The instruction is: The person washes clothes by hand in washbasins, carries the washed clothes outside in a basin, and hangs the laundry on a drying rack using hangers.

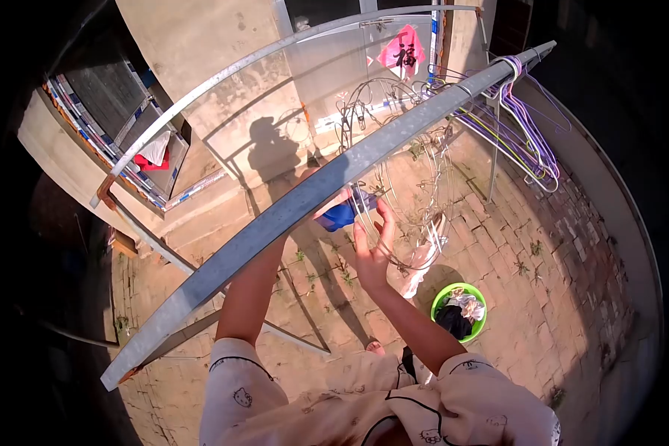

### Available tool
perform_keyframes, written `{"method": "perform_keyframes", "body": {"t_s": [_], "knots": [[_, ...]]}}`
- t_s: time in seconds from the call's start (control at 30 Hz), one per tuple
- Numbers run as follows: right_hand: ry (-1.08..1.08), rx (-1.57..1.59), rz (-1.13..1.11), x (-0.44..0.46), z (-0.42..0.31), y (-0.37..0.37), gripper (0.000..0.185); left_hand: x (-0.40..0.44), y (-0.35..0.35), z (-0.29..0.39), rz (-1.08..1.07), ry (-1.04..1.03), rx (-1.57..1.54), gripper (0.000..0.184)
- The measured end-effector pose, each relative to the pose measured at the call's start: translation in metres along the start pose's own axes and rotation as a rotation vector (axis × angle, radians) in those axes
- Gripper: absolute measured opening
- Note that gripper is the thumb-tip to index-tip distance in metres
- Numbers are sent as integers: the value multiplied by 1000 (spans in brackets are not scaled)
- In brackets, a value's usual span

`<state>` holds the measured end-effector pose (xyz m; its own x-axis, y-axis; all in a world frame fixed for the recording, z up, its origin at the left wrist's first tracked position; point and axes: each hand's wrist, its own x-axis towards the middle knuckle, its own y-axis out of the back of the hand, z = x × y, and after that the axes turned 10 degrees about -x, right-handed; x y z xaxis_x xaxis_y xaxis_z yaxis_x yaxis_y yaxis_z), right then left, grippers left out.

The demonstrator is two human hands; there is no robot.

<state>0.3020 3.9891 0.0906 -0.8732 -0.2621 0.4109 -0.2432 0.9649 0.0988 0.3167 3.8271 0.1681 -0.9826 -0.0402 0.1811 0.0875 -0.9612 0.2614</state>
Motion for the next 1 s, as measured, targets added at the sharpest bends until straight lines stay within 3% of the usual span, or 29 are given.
{"method": "perform_keyframes", "body": {"t_s": [0.07, 0.1, 0.2, 0.33, 0.37, 0.57, 0.7, 0.8, 0.83, 0.93, 0.97, 1.0], "knots": [[-45, 125, -30, -4, -1, 2, 48, -14, -22, 34, 11, -123, -77, 28], [107, 175, -46, 1, -7, 4, 43, -20, -32, 38, 63, -96, -201, 18], [270, 253, -133, 4, -25, 4, 38, -36, -42, 35, 82, -47, -131, 11], [425, 108, -116, -8, -32, 14, 38, -63, -56, 31, -14, 2, -30, 14], [374, 132, -135, -13, -29, 18, 37, -71, -61, 32, -15, 67, -10, 17], [-87, 451, -215, -48, -7, 33, 27, -90, -79, 9, -12, -25, 85, 13], [-136, 526, -173, -44, -20, 37, 22, -93, -77, 3, 62, 134, -51, 15], [-79, 509, -156, -34, -17, 37, 21, -100, -59, 19, 129, 264, -178, 42], [-142, 531, -143, -33, -20, 37, 18, -103, -54, 13, 160, 179, -96, 47], [-72, 431, -171, -27, -18, 39, 15, -104, -45, 14, 212, 310, -171, 42], [-116, 406, -194, -25, -20, 40, 12, -101, -46, 28, 280, 459, -180, 31], [-169, 465, -181, -25, -19, 39, 13, -100, -46, 27, 333, 414, -215, 28]]}}
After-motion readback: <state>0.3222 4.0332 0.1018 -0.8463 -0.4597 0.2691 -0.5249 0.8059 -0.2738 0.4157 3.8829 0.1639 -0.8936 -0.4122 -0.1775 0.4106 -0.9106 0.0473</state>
